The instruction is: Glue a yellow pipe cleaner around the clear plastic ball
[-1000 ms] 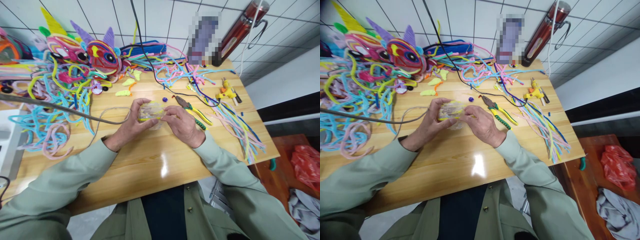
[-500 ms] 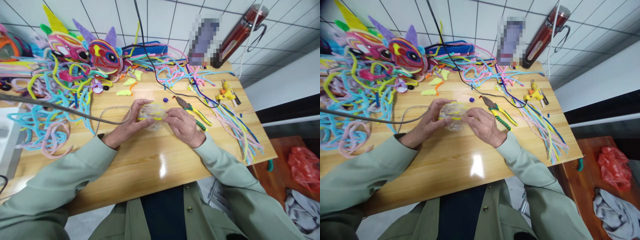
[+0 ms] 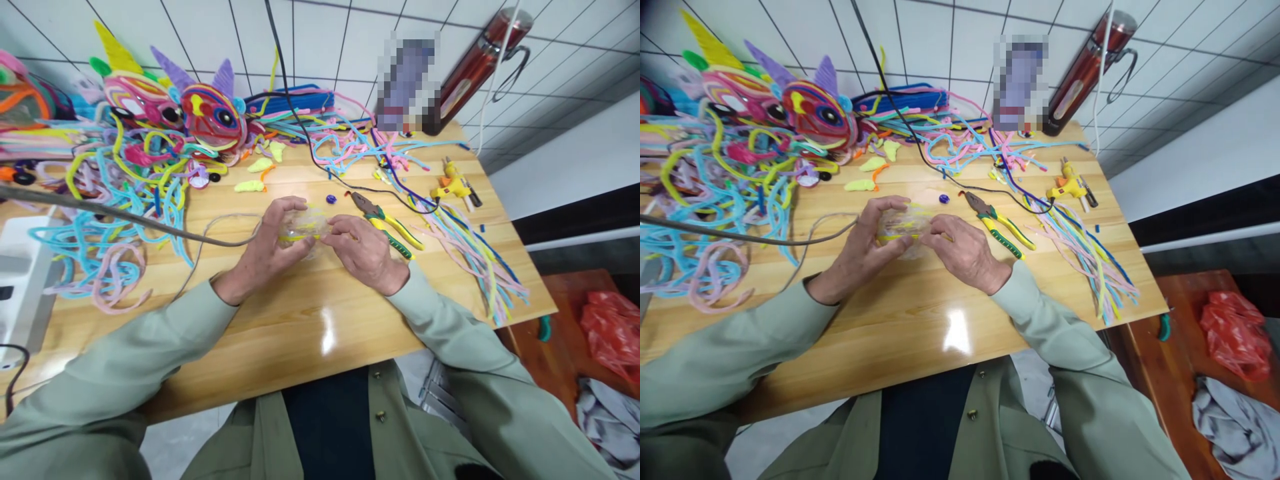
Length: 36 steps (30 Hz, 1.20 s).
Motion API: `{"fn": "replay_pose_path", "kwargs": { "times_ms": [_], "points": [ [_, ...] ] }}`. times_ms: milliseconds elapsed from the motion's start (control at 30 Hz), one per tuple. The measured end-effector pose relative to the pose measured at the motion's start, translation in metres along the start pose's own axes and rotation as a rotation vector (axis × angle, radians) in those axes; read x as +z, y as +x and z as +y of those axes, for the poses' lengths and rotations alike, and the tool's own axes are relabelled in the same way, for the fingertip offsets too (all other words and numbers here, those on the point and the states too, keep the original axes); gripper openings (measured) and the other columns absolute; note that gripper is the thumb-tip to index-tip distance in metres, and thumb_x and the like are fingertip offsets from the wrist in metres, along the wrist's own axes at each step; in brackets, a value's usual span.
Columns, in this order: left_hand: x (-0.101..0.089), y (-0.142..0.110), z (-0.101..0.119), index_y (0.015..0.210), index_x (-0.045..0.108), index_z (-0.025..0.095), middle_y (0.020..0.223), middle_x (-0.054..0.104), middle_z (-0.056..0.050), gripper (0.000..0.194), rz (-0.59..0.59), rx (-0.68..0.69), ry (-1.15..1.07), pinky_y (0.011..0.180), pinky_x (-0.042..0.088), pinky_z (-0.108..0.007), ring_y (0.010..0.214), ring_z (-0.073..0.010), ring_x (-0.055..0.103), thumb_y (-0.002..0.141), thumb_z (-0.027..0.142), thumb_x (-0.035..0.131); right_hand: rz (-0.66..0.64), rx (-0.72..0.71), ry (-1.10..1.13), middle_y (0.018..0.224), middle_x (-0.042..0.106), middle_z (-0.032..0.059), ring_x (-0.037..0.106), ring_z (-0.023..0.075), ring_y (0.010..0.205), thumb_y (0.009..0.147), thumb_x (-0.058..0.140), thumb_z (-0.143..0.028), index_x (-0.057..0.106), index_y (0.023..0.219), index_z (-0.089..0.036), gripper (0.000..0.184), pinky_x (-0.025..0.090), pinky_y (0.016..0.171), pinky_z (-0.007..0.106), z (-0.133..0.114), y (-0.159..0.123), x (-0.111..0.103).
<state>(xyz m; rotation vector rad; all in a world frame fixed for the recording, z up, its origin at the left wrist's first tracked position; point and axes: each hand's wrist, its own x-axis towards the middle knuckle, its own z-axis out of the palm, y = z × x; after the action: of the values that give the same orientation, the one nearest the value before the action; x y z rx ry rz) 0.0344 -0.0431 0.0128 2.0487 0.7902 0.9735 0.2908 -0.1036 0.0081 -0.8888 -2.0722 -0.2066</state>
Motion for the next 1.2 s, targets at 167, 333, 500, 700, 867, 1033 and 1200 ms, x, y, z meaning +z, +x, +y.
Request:
{"fn": "replay_pose_path", "kwargs": {
  "times_ms": [167,333,500,700,867,1033,1200],
  "points": [
    [-0.001,-0.001,-0.003,0.150,0.055,0.031,0.158,0.066,-0.012,0.063,0.003,-0.015,-0.032,0.132,0.057,-0.055,0.150,-0.0349,0.066,0.113,0.082,0.066,0.005,0.007,0.037,0.113,0.082,0.0076,0.085,0.0241,0.117,0.116,0.061,-0.008,0.079,0.131,-0.028,0.030,0.073,0.097,0.041,0.000,0.003,0.001],
    [0.001,0.000,-0.011,0.148,0.056,0.031,0.161,0.064,-0.012,0.067,-0.018,-0.073,-0.187,0.134,0.054,-0.057,0.153,-0.0367,0.063,0.109,0.082,0.072,0.049,-0.015,0.047,0.111,0.081,0.0085,0.085,0.0242,0.116,0.116,0.063,-0.008,0.078,0.130,-0.026,0.027,0.072,0.093,0.039,0.003,0.007,0.000],
    [-0.004,0.005,-0.011,0.150,0.056,0.032,0.162,0.064,-0.012,0.066,-0.111,-0.136,-0.294,0.134,0.055,-0.055,0.151,-0.0362,0.065,0.108,0.080,0.075,0.025,0.000,0.039,0.113,0.082,0.0087,0.084,0.0245,0.119,0.117,0.063,-0.010,0.079,0.130,-0.027,0.027,0.072,0.096,0.042,0.005,0.007,-0.006],
    [-0.010,0.005,0.002,0.159,0.058,0.033,0.178,0.060,-0.013,0.056,-0.130,0.014,-0.063,0.147,0.043,-0.062,0.171,-0.0373,0.054,0.118,0.069,0.068,-0.053,0.054,-0.008,0.113,0.082,0.0091,0.084,0.0255,0.121,0.120,0.059,-0.016,0.082,0.124,-0.028,0.026,0.074,0.100,0.044,0.004,0.004,-0.006],
    [-0.001,0.004,-0.006,0.156,0.055,0.030,0.170,0.063,-0.019,0.081,-0.059,0.133,0.046,0.140,0.052,-0.067,0.165,-0.0417,0.061,0.100,0.074,0.093,-0.054,0.065,0.081,0.118,0.082,0.0092,0.082,0.0265,0.124,0.118,0.060,-0.014,0.081,0.129,-0.029,0.028,0.073,0.106,0.046,0.005,0.005,-0.005],
    [0.006,0.002,-0.008,0.159,0.055,0.031,0.164,0.064,-0.016,0.071,-0.021,0.132,-0.060,0.140,0.053,-0.062,0.164,-0.0380,0.062,0.106,0.062,0.091,-0.063,0.065,0.054,0.114,0.081,0.0077,0.083,0.0270,0.125,0.118,0.063,-0.013,0.080,0.129,-0.030,0.027,0.072,0.104,0.049,0.004,0.011,-0.014],
    [0.010,-0.004,-0.013,0.162,0.051,0.034,0.170,0.059,-0.015,0.078,-0.086,-0.004,-0.229,0.140,0.052,-0.062,0.162,-0.0378,0.061,0.105,0.070,0.089,-0.066,0.043,0.038,0.115,0.080,0.0081,0.083,0.0249,0.120,0.118,0.062,-0.013,0.079,0.130,-0.029,0.026,0.072,0.100,0.045,0.004,0.014,-0.021]
  ]
}}
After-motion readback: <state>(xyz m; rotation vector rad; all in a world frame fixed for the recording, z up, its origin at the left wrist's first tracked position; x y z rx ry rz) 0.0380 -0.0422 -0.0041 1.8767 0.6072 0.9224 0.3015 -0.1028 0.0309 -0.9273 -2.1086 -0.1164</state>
